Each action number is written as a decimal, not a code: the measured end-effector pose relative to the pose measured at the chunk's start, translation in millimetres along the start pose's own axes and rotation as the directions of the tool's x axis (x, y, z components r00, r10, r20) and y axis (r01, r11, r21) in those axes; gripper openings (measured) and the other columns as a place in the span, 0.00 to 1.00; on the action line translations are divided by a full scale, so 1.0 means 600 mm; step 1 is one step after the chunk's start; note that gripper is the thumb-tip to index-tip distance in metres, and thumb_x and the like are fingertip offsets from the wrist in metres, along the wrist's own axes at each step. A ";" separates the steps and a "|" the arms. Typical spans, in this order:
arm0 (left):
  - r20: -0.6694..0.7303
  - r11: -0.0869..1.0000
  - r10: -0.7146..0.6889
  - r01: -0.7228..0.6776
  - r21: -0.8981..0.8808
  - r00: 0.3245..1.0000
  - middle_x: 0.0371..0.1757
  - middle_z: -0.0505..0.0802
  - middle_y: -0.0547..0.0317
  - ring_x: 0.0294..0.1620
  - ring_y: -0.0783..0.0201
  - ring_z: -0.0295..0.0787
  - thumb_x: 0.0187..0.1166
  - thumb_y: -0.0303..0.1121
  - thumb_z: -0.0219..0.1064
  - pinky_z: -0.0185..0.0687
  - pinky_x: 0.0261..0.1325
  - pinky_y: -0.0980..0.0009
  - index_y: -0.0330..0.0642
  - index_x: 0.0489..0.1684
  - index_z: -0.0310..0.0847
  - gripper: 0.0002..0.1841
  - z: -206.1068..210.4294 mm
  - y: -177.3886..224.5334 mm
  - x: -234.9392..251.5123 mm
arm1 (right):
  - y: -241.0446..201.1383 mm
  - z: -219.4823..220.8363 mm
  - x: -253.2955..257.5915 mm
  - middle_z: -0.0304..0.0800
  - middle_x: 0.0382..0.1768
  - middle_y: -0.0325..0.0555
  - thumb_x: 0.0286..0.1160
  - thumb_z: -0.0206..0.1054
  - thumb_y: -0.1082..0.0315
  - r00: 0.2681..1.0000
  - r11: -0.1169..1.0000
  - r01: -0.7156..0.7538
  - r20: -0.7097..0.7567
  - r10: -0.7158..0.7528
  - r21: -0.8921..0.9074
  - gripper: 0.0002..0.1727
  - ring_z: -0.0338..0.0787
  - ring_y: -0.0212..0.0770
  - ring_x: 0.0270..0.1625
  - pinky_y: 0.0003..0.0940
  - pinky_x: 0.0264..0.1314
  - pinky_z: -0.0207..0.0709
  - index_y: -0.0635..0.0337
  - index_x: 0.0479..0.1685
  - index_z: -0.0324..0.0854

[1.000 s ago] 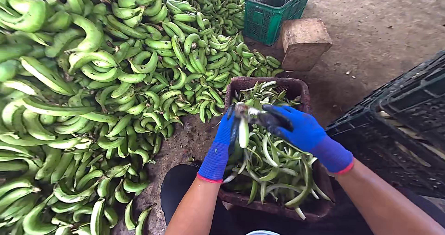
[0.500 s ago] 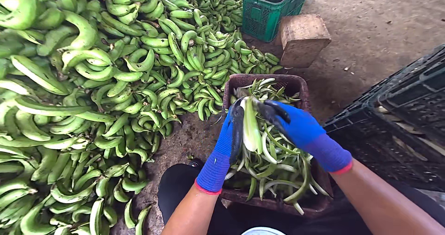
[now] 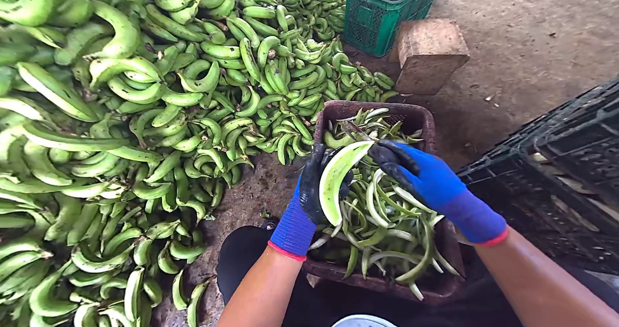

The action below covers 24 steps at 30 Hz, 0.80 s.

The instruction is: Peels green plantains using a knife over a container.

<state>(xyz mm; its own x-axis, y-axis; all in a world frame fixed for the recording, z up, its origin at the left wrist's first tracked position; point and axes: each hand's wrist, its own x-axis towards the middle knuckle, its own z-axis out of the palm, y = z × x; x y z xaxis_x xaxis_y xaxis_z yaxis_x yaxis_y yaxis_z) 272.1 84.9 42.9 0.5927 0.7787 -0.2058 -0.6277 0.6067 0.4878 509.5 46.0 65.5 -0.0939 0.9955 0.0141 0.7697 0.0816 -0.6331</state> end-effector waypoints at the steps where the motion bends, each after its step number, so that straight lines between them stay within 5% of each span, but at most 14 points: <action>1: 0.044 0.999 -0.033 0.034 -0.015 0.998 0.29 0.90 0.50 0.21 0.64 0.88 0.90 0.59 0.36 0.84 0.21 0.75 0.38 0.49 0.83 0.35 -0.004 0.000 0.005 | -0.005 0.002 0.004 0.87 0.69 0.56 0.87 0.62 0.58 0.998 0.998 -0.063 0.022 0.063 0.004 0.28 0.87 0.59 0.69 0.68 0.71 0.74 0.46 0.87 0.70; 4: 0.137 0.988 -0.094 0.109 -0.111 0.986 0.33 0.89 0.48 0.25 0.61 0.90 0.88 0.59 0.44 0.86 0.23 0.74 0.35 0.51 0.81 0.32 -0.005 0.016 0.009 | -0.011 -0.001 0.008 0.90 0.63 0.57 0.89 0.58 0.55 0.992 0.992 -0.121 -0.039 0.122 0.034 0.29 0.91 0.59 0.61 0.68 0.64 0.77 0.44 0.89 0.66; 8: 0.075 0.990 -0.077 0.086 -0.114 0.994 0.38 0.90 0.48 0.30 0.61 0.91 0.90 0.55 0.44 0.89 0.28 0.73 0.38 0.54 0.80 0.28 0.002 0.030 -0.004 | 0.004 -0.012 0.002 0.91 0.56 0.57 0.91 0.55 0.52 0.981 0.986 -0.132 -0.133 0.145 0.098 0.27 0.91 0.54 0.49 0.62 0.53 0.80 0.43 0.87 0.69; 11: -0.092 0.992 0.073 -0.063 0.105 0.993 0.34 0.90 0.54 0.26 0.66 0.89 0.93 0.47 0.42 0.86 0.26 0.75 0.41 0.50 0.83 0.24 0.012 0.033 -0.015 | 0.026 -0.017 -0.018 0.90 0.62 0.51 0.82 0.61 0.49 0.979 0.985 0.168 -0.122 -0.161 0.044 0.30 0.91 0.46 0.58 0.52 0.61 0.84 0.53 0.80 0.77; 14: -0.168 0.943 0.222 -0.168 0.287 0.960 0.37 0.90 0.58 0.31 0.69 0.88 0.94 0.45 0.42 0.87 0.34 0.75 0.45 0.57 0.82 0.21 0.011 0.036 -0.023 | 0.023 -0.004 -0.035 0.93 0.51 0.54 0.76 0.61 0.41 0.854 0.856 0.504 -0.079 -0.514 -0.114 0.31 0.93 0.52 0.50 0.53 0.50 0.86 0.52 0.67 0.87; 16: -0.195 0.914 0.258 -0.174 0.365 0.946 0.36 0.90 0.60 0.30 0.70 0.88 0.94 0.48 0.41 0.86 0.33 0.76 0.46 0.58 0.82 0.23 0.016 0.032 -0.025 | 0.012 0.006 -0.040 0.94 0.46 0.56 0.75 0.60 0.41 0.800 0.791 0.574 -0.059 -0.597 -0.212 0.29 0.94 0.56 0.46 0.55 0.44 0.86 0.50 0.63 0.90; 24: -0.044 0.779 0.314 -0.231 0.584 0.948 0.43 0.90 0.64 0.42 0.75 0.88 0.93 0.35 0.41 0.87 0.48 0.78 0.41 0.64 0.77 0.18 0.038 -0.002 -0.033 | 0.003 0.003 -0.011 0.89 0.57 0.62 0.73 0.70 0.55 0.946 0.943 0.291 -0.100 -0.309 -0.163 0.28 0.91 0.64 0.55 0.64 0.53 0.84 0.50 0.74 0.84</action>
<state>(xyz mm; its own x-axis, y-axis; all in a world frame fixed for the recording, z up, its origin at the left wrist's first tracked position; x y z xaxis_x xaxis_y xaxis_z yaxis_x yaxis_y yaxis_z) 272.6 64.7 65.6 0.3427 0.9361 -0.0795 -0.3309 0.1994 0.9223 510.4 39.3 63.2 -0.2639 0.9210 0.2867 0.8010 0.3748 -0.4668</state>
